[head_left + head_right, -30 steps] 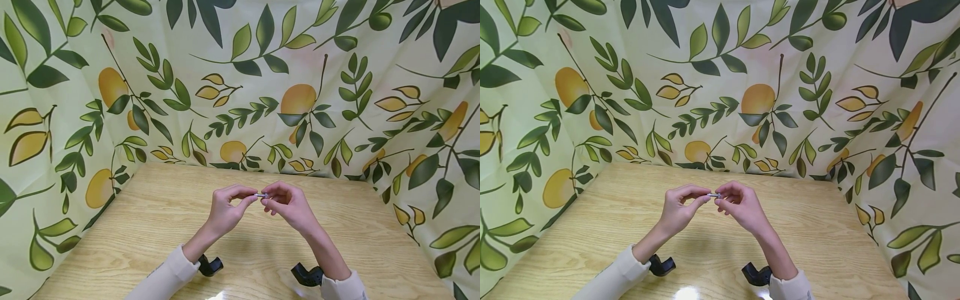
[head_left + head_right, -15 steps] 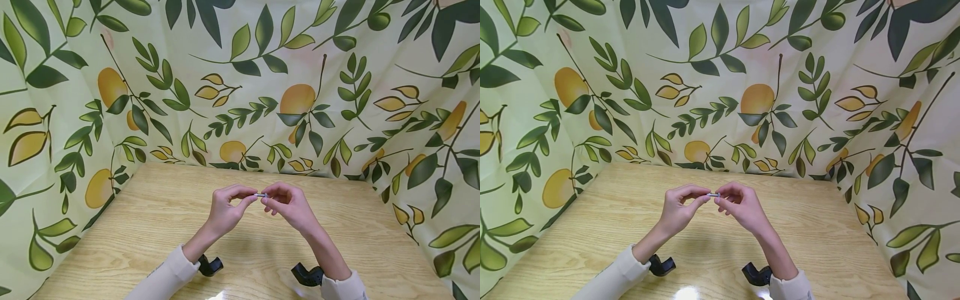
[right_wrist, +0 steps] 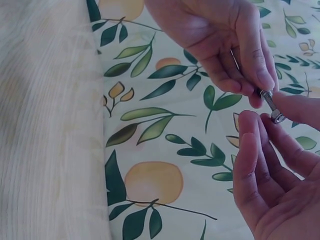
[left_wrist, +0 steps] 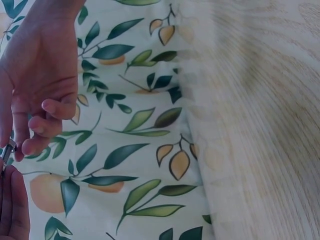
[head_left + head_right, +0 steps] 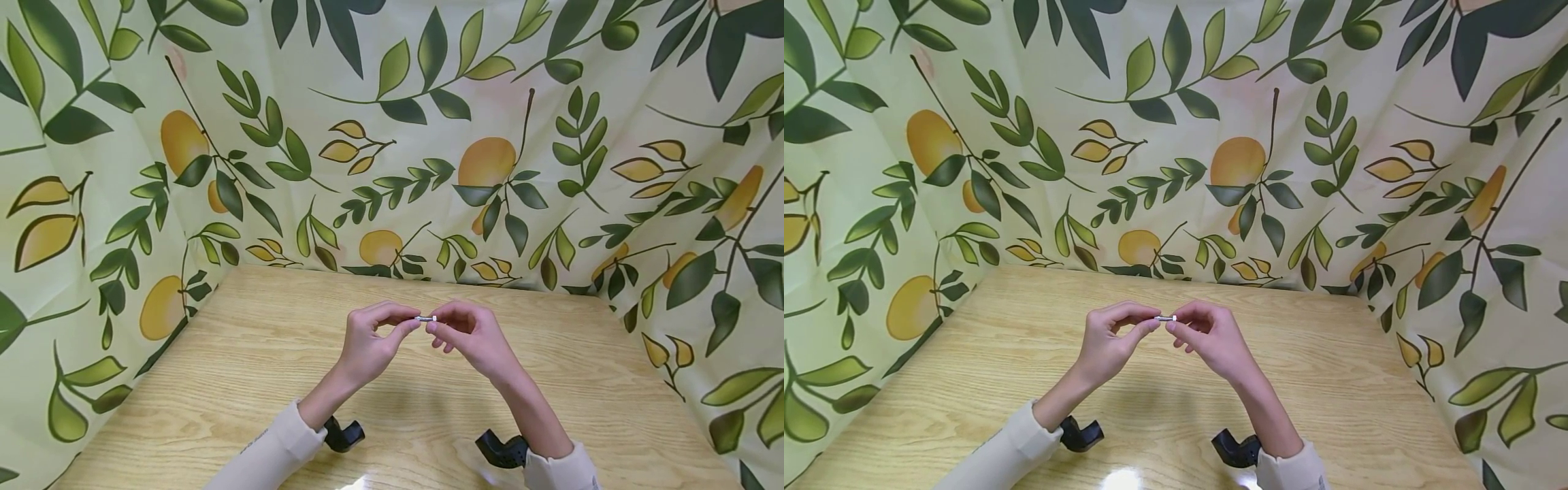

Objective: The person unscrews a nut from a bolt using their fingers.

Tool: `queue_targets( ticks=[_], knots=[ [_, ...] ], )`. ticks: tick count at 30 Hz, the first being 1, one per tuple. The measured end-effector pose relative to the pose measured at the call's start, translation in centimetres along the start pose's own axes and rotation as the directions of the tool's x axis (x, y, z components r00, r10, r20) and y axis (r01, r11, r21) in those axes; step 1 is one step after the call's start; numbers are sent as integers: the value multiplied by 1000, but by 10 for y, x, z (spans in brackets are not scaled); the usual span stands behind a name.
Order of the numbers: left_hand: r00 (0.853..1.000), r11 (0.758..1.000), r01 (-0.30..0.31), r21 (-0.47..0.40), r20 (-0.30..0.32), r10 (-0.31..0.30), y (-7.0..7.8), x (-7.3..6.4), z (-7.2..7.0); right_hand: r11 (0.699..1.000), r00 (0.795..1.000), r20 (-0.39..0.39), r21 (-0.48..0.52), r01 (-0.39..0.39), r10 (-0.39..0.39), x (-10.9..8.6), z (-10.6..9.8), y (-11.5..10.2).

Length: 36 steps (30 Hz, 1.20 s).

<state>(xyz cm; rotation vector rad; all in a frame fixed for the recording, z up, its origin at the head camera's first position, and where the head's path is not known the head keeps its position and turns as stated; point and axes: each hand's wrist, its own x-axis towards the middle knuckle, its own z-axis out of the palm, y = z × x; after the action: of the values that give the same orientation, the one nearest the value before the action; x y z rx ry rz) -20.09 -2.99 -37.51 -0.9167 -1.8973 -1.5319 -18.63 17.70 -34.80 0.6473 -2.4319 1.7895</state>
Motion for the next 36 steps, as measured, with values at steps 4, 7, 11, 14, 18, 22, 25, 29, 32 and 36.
queue_targets(
  ticks=[4, 7, 11, 14, 18, 22, 25, 29, 32, 36],
  knots=[
    [1000, 1000, -8, 10, -8, 8, 0, 0, 0, 999, 999, -7, 21, 36, -35, 0, 0, 0],
    [1000, 1000, -9, 17, -11, 9, -1, 0, 0, 997, 998, -12, 31, 66, -65, 1, 1, 1],
    [1000, 1000, 1, 13, -6, -1, -1, 0, 0, 999, 999, -15, 16, 51, -51, 1, 0, 2],
    [1000, 1000, 6, 13, -4, -6, 0, 0, 0, 1000, 1000, -9, -3, -3, 3, 1, 0, 0],
    [1000, 1000, 7, 13, -4, -7, 0, 0, 0, 999, 1000, 0, -22, -26, 26, 1, 0, -1],
    [1000, 1000, 4, 10, -6, -4, -1, 0, 0, 1000, 1000, -1, -15, 7, -7, 2, 0, 0],
    [1000, 1000, 3, 4, -7, -3, 0, 0, 0, 1000, 1000, -1, 6, 26, -26, 2, 0, 1],
    [1000, 1000, -2, 0, -7, 2, -1, 0, 0, 999, 999, 5, 17, 37, -37, 2, 0, 1],
    [1000, 1000, -3, 4, -6, 3, -1, 0, 0, 1000, 1000, 16, 13, 18, -18, 2, 0, 1],
    [1000, 1000, 3, 6, -7, -3, 0, 0, 0, 1000, 999, 40, -3, -8, 8, 3, 0, 1]
  ],
)
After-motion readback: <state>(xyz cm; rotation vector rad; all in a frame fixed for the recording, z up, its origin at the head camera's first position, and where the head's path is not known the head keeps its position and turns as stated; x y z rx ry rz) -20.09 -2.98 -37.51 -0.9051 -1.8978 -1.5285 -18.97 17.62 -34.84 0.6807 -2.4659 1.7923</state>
